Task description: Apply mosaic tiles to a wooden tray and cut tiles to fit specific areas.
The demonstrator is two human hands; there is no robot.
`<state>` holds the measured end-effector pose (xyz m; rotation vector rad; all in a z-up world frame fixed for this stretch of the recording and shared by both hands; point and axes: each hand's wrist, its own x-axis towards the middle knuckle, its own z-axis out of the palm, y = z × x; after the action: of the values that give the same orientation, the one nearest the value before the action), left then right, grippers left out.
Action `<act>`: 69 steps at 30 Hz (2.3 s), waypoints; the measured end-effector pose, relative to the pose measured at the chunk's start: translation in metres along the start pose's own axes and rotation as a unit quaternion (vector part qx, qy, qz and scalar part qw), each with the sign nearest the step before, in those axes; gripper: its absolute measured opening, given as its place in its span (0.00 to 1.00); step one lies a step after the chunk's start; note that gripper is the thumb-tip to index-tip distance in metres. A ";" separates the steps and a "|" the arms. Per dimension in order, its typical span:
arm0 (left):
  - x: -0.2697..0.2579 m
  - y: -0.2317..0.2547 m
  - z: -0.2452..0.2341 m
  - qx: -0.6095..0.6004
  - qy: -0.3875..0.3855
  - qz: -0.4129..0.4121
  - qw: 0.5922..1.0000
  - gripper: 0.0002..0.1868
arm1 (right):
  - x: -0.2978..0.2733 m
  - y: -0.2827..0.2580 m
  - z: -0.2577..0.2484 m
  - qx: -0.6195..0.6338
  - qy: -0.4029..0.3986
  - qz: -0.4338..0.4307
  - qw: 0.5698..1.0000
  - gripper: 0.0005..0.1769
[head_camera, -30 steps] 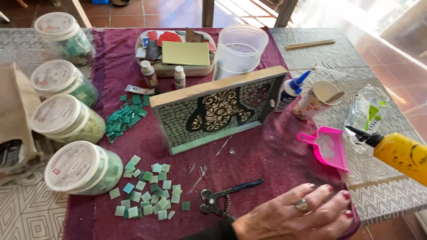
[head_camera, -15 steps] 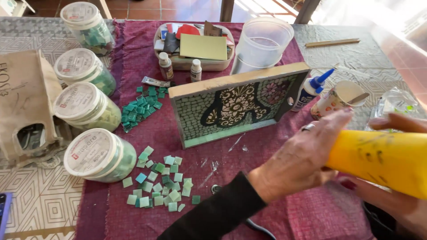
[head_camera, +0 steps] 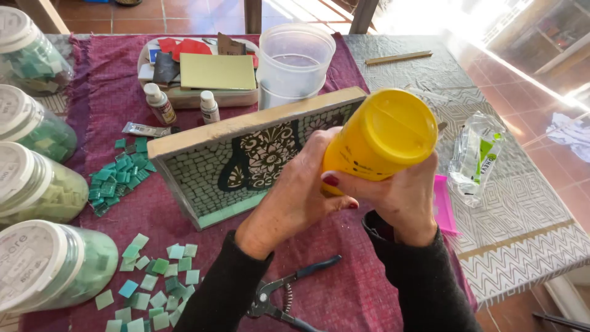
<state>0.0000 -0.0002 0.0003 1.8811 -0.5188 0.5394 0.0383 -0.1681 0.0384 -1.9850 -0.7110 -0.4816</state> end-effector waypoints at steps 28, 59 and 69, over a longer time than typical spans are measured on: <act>-0.006 -0.050 0.029 -0.021 0.051 -0.083 0.995 0.28 | -0.020 0.070 0.033 0.143 0.066 -0.021 0.987 0.27; -0.004 -0.046 0.021 -0.023 0.026 -0.077 0.996 0.27 | -0.029 0.075 0.041 0.165 0.099 -0.005 0.981 0.28; -0.006 -0.047 0.022 -0.027 0.026 -0.086 0.996 0.25 | -0.031 0.085 0.046 0.178 0.106 -0.006 0.978 0.29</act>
<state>0.0256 -0.0040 -0.0452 1.8352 -0.3302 0.4563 0.0725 -0.1700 -0.0570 -1.5701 -0.6264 -0.5247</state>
